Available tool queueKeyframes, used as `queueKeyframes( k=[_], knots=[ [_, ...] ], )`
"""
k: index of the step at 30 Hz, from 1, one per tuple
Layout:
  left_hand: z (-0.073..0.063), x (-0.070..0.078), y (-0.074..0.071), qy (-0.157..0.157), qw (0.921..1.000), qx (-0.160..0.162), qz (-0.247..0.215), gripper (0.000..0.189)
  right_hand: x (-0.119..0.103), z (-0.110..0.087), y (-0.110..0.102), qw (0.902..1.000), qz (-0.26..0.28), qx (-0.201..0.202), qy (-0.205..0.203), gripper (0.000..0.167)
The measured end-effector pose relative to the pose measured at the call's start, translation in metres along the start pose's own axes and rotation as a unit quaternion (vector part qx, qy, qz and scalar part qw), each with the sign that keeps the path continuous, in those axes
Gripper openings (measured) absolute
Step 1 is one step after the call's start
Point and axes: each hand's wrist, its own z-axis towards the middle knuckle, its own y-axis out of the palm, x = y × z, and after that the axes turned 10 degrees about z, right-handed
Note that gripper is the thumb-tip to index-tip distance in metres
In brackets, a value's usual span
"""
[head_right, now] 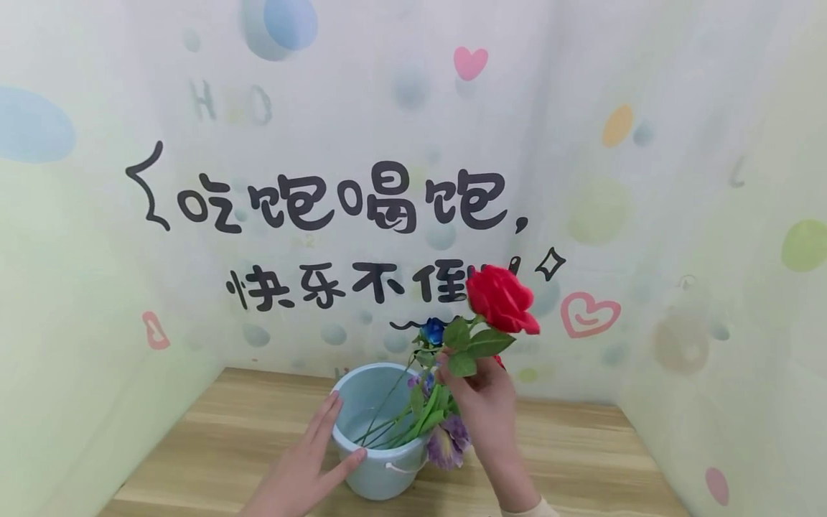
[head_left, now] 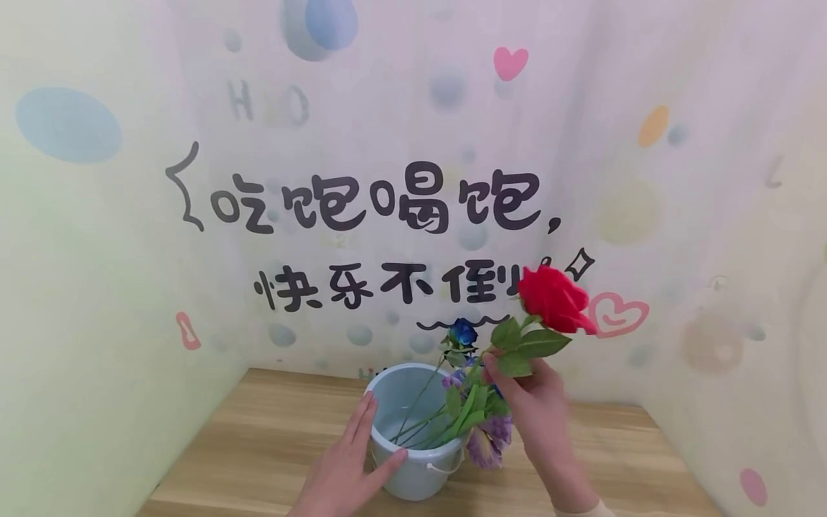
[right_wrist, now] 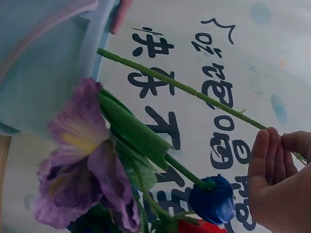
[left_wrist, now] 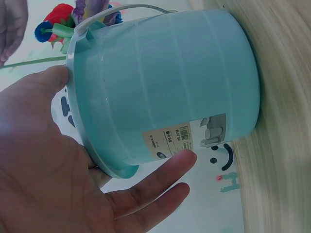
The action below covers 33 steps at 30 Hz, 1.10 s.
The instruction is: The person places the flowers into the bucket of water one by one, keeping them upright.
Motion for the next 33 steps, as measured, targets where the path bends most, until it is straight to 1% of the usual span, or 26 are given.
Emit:
queueKeyframes(
  k=[5, 9, 13, 17, 24, 29, 33],
  knots=[
    [0.001, -0.002, -0.001, -0.002, 1.0000, -0.005, -0.003, 0.099, 0.021, -0.006, 0.009, 0.9990, 0.009, -0.043, 0.006, 0.019],
    [0.002, -0.003, -0.001, -0.005, 1.0000, -0.006, 0.001, 0.100, 0.034, -0.016, 0.015, 0.9963, 0.002, -0.077, 0.039, 0.017],
    [0.002, -0.003, 0.001, -0.002, 0.9999, 0.010, 0.013, 0.100, 0.044, -0.024, 0.020, 0.9926, 0.007, -0.098, 0.071, 0.023],
    [0.003, -0.003, 0.001, 0.004, 0.9996, 0.022, 0.018, 0.100, 0.053, -0.030, 0.024, 0.9892, 0.028, -0.107, 0.097, 0.026],
    [0.003, -0.001, 0.001, 0.002, 0.9999, 0.010, 0.012, 0.101, 0.067, -0.043, 0.030, 0.9833, 0.023, -0.127, 0.129, 0.031],
    [0.003, -0.001, 0.001, -0.003, 0.9999, 0.009, 0.005, 0.099, 0.072, -0.046, 0.032, 0.9810, 0.025, -0.137, 0.135, 0.033],
    [0.003, -0.002, 0.002, -0.002, 0.9999, 0.009, 0.007, 0.100, 0.075, -0.048, 0.031, 0.9814, 0.035, -0.128, 0.139, 0.033]
  ],
)
